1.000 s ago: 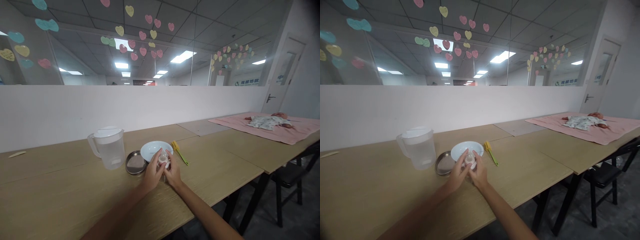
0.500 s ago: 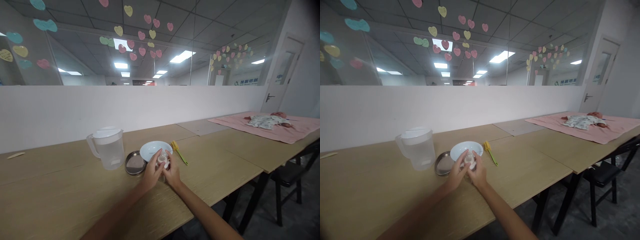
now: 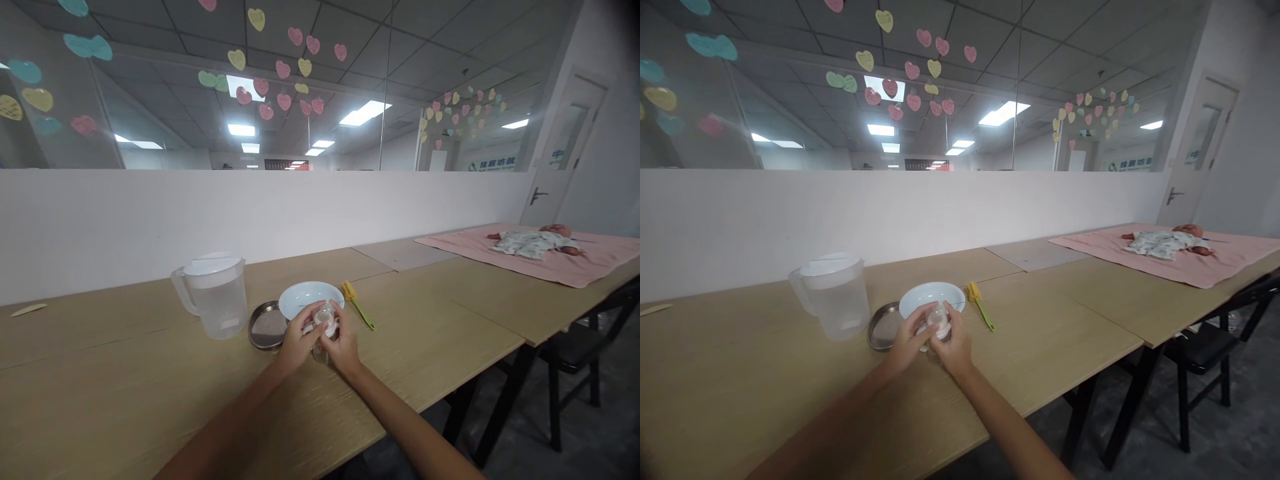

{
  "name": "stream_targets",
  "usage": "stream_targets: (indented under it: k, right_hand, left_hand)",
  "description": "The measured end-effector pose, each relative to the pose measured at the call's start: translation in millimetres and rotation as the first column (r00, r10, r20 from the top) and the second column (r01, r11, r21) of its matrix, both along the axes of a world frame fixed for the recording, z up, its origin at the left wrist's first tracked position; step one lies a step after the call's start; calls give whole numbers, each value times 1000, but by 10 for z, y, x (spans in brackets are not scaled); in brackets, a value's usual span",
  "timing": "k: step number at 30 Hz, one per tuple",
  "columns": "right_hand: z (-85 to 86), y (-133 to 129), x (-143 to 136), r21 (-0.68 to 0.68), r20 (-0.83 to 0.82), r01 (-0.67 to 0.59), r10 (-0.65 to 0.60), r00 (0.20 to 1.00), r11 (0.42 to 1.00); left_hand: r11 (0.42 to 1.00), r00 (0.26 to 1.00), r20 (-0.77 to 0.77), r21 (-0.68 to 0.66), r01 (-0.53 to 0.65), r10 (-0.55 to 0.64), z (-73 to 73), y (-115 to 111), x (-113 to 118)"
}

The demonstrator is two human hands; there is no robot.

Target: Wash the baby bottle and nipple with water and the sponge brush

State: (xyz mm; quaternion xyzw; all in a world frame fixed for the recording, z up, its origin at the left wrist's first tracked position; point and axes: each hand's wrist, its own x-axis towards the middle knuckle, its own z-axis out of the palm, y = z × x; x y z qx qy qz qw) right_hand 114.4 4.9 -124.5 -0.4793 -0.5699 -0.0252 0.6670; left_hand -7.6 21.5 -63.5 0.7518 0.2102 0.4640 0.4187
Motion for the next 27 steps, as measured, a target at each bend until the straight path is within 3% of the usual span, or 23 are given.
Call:
stream_targets:
  k: [7, 14, 20, 27]
  right_hand:
    - [-10, 2, -8, -8, -11, -2, 2, 1000, 1000]
    - [-6, 20, -27, 7, -15, 14, -14, 1000, 1000]
    - [13, 3, -46, -5, -10, 33, -33, 999, 999]
    - [63, -26, -66, -9, 8, 26, -26, 1000, 1000]
  left_hand:
    - [1000, 1000, 18, -29, -3, 3, 58, -3, -5]
    - [971, 997, 72, -233, 55, -40, 99, 68, -23]
    - [949, 991, 128, -305, 78, -40, 72, 110, -43]
    - [932, 992, 121, -356, 68, -26, 147, 89, -97]
